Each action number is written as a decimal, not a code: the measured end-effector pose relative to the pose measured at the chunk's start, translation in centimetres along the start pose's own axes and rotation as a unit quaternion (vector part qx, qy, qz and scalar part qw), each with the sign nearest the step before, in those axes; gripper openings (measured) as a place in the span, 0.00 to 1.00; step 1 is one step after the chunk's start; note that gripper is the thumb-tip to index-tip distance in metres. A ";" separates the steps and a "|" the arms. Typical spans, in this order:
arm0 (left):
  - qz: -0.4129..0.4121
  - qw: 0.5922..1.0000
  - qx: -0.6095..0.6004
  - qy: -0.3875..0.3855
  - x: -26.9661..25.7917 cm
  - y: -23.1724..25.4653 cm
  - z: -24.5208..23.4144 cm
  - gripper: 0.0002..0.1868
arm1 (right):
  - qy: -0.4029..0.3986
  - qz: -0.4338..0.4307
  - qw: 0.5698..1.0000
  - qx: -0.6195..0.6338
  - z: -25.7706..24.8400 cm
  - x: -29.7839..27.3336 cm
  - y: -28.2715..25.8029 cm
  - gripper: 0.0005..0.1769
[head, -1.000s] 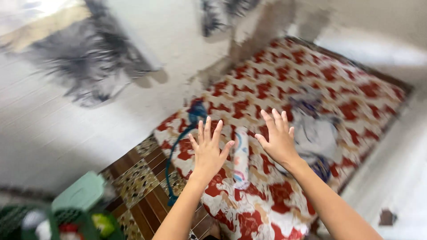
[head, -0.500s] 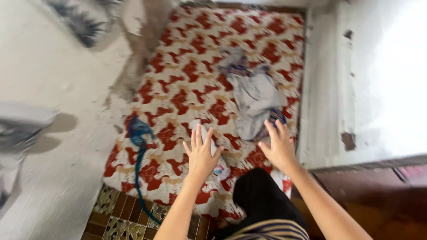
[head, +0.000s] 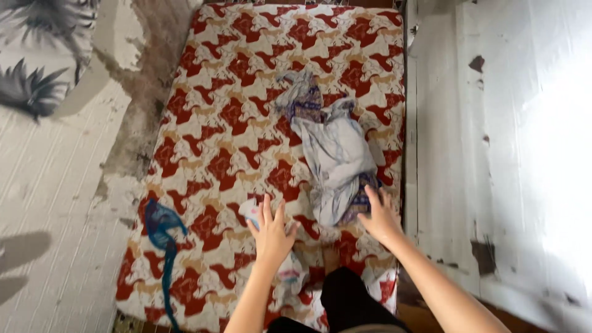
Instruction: The recorder is tidying up pillows and blankets on a mattress and placing them on top of a storage cabinet.
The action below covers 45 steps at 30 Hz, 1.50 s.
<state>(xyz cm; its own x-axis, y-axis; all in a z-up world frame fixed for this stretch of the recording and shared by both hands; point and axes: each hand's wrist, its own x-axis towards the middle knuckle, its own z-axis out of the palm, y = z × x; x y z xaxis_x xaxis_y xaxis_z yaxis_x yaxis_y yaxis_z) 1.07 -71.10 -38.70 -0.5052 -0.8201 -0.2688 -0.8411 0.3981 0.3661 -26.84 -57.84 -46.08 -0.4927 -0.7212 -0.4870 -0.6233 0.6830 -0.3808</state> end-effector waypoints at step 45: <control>-0.107 0.982 -0.141 -0.061 27.9 -19.1 34.5 0.41 | -0.102 0.069 0.903 0.412 35.9 40.8 5.0 0.28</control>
<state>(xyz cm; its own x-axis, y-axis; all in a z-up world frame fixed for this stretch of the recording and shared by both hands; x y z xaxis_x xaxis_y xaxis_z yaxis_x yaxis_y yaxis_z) -3.66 -87.44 -83.89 -0.3560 -0.8109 -0.4645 -0.8523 0.0778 0.5173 -28.23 -79.70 -96.04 -0.3568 -0.6438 -0.6770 0.1395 0.6798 -0.7200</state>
